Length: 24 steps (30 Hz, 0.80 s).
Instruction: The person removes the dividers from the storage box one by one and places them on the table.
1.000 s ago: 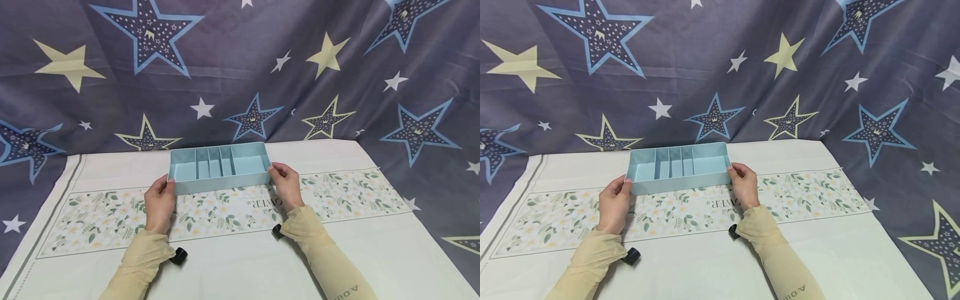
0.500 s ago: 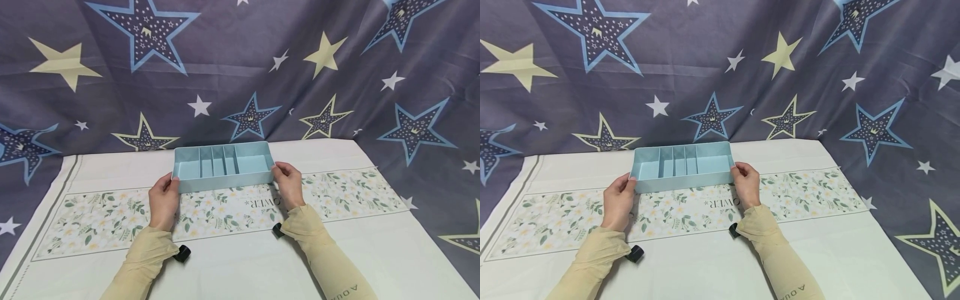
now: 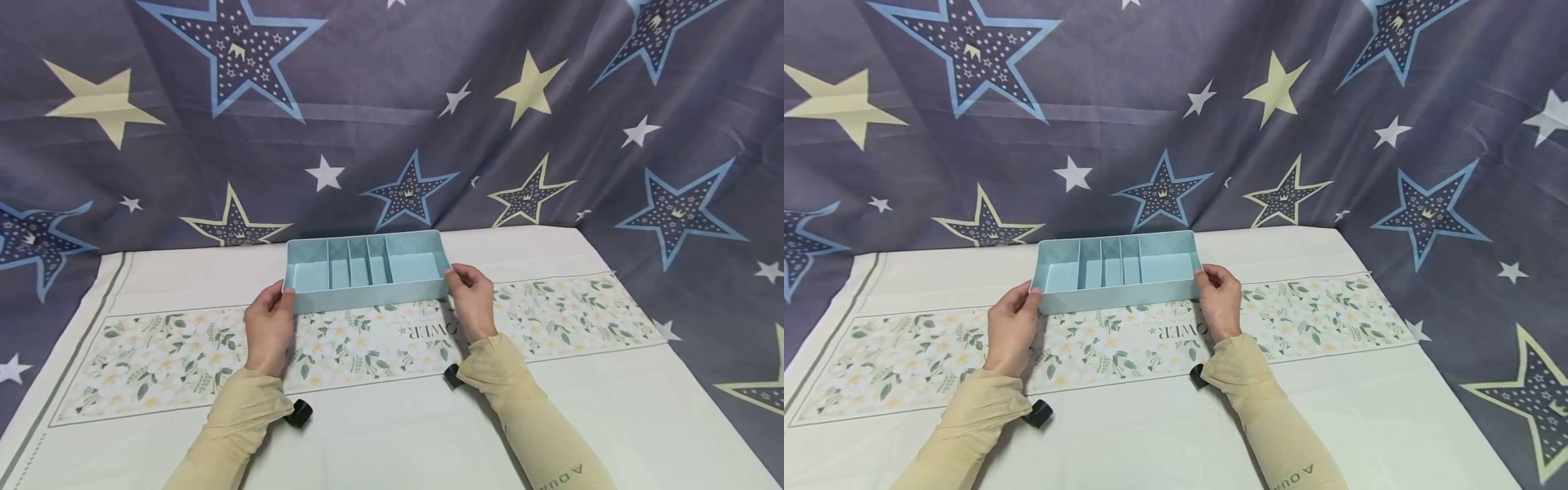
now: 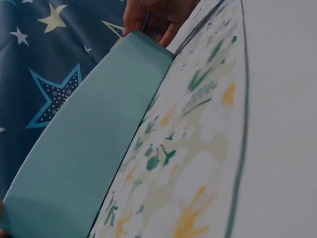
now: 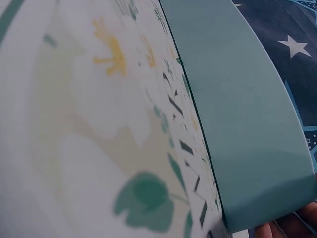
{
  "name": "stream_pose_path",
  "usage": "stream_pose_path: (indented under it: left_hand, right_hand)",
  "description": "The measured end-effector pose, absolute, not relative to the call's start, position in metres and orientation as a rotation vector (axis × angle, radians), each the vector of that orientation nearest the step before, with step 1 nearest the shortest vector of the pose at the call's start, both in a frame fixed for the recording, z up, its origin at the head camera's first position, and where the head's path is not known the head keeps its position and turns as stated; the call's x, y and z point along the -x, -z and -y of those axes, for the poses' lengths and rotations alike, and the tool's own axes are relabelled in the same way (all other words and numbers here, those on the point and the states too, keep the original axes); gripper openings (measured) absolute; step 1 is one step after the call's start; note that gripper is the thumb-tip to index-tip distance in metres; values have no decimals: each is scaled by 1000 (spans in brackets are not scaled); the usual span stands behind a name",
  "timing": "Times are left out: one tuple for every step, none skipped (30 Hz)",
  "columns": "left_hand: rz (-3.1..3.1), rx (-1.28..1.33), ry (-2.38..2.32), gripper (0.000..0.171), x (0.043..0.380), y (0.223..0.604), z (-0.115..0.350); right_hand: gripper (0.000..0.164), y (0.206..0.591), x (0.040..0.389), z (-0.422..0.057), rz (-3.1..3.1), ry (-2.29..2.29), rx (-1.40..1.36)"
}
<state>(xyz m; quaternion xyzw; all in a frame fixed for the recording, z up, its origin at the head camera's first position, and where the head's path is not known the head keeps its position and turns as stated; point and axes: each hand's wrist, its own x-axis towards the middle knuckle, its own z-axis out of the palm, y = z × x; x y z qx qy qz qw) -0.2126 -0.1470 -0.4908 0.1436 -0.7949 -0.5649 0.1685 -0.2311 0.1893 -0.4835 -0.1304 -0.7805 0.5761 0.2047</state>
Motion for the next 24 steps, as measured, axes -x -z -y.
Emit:
stream_pose_path:
  left_hand:
    - [2261,-407,1608,45,213,491,147]
    - [2263,-407,1613,45,213,490,147]
    - [2265,-405,1617,46,213,490,147]
    - [2267,-404,1622,46,213,489,147]
    - [2270,-403,1626,46,213,488,148]
    - [2274,-401,1627,46,214,487,148]
    - [2278,-399,1627,47,214,486,148]
    - [2279,-396,1631,46,214,485,148]
    - [2278,-393,1634,47,214,485,148]
    - [2276,-388,1636,47,214,484,148]
    - [2277,-383,1634,47,214,483,148]
    - [2277,-377,1632,46,215,483,148]
    - [2278,-375,1634,46,215,482,149]
    - [2282,-375,1637,46,215,481,150]
    - [2294,-379,1632,47,215,482,151]
    - [2306,-384,1620,47,215,482,151]
    - [2316,-391,1619,47,215,482,152]
    - [2318,-381,1654,45,212,478,153]
    - [2325,-388,1660,45,211,477,153]
    - [2335,-392,1661,45,211,477,154]
    - [2339,-390,1668,45,210,476,154]
    - [2331,-373,1706,44,208,472,155]
    - [2327,-368,1722,44,207,470,155]
    - [2325,-364,1729,44,207,469,156]
  right_hand:
    - [28,483,231,-189,2172,-1605,362]
    - [30,484,232,-189,2175,-1602,359]
    - [30,484,232,-189,2181,-1597,360]
    - [32,485,233,-189,2187,-1590,360]
    - [32,485,233,-188,2195,-1582,367]
    - [33,486,233,-188,2204,-1572,374]
    - [33,486,233,-188,2211,-1564,381]
    - [34,486,233,-188,2219,-1555,388]
    - [34,486,233,-187,2223,-1549,395]
    - [34,486,234,-187,2223,-1544,399]
    - [34,486,234,-187,2223,-1544,398]
    - [34,485,234,-187,2224,-1541,396]
    - [34,485,234,-187,2224,-1537,393]
    - [34,485,234,-187,2228,-1528,387]
    - [35,484,233,-187,2236,-1515,379]
    - [35,484,233,-187,2247,-1501,371]
    - [35,485,232,-187,2262,-1485,359]
    - [36,485,232,-187,2278,-1467,346]
    - [37,485,231,-187,2290,-1457,333]
    - [37,486,230,-188,2305,-1446,322]
    - [38,485,230,-188,2313,-1442,310]
    - [38,485,229,-188,2320,-1441,302]
    - [37,485,229,-188,2320,-1449,295]
    - [37,484,228,-188,2322,-1451,292]
